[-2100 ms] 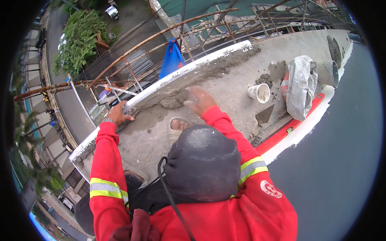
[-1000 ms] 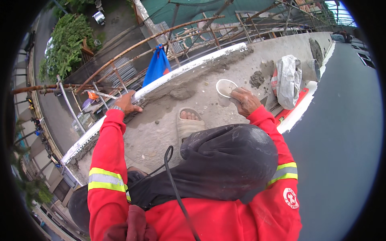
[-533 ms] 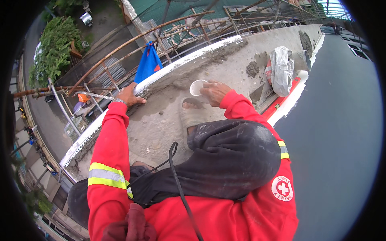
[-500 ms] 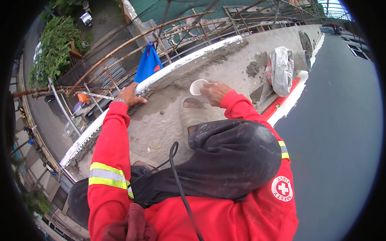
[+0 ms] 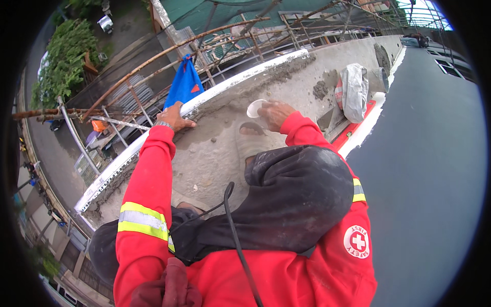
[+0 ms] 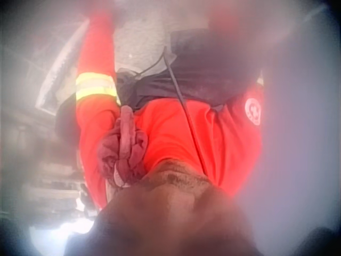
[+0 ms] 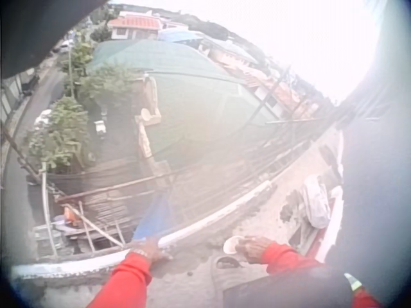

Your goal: The person applies wet cement along a white perforated strip on a rooftop edge using a trowel. They repeatedly scoop cement, spread it along the strip, and smooth the surface with the trowel and hand.

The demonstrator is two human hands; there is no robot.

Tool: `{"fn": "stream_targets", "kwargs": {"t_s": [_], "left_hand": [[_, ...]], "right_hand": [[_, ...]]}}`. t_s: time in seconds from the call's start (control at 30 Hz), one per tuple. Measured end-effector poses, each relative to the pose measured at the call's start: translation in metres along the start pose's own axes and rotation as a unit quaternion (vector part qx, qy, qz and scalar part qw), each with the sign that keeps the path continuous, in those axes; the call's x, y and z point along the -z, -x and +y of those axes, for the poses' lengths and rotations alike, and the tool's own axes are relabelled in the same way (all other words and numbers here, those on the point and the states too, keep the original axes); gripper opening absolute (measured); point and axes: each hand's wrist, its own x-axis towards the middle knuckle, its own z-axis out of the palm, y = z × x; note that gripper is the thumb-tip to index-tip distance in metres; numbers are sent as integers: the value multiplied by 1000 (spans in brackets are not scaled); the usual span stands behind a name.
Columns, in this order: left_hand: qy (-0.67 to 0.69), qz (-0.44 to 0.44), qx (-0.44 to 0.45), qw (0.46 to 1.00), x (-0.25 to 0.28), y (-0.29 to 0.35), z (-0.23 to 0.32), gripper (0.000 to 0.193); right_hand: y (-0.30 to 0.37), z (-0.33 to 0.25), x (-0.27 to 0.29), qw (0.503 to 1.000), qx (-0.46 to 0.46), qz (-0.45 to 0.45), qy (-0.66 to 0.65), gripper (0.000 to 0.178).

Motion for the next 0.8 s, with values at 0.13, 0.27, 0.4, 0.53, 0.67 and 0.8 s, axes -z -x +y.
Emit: {"fn": "stream_targets", "kwargs": {"t_s": [0.13,0.27,0.4,0.53,0.67,0.8], "left_hand": [[7,0,12,1000,0,1,2,88],[-1,11,37,999,3,5,7,89],[1,0,34,999,3,6,7,88],[-2,-4,40,999,1,-1,7,90],[-3,-15,41,999,0,-5,4,97],[5,-12,33,999,0,-4,3,97]], "right_hand": [[4,-4,-1,999,-29,11,-9,16],[12,-4,1,997,-72,14,-17,20],[15,-1,2,997,-74,13,-27,24],[6,3,1,998,-53,9,-21,25],[-3,5,-3,998,-56,-29,-5,25],[0,11,-5,997,-69,-36,-22,24]]}}
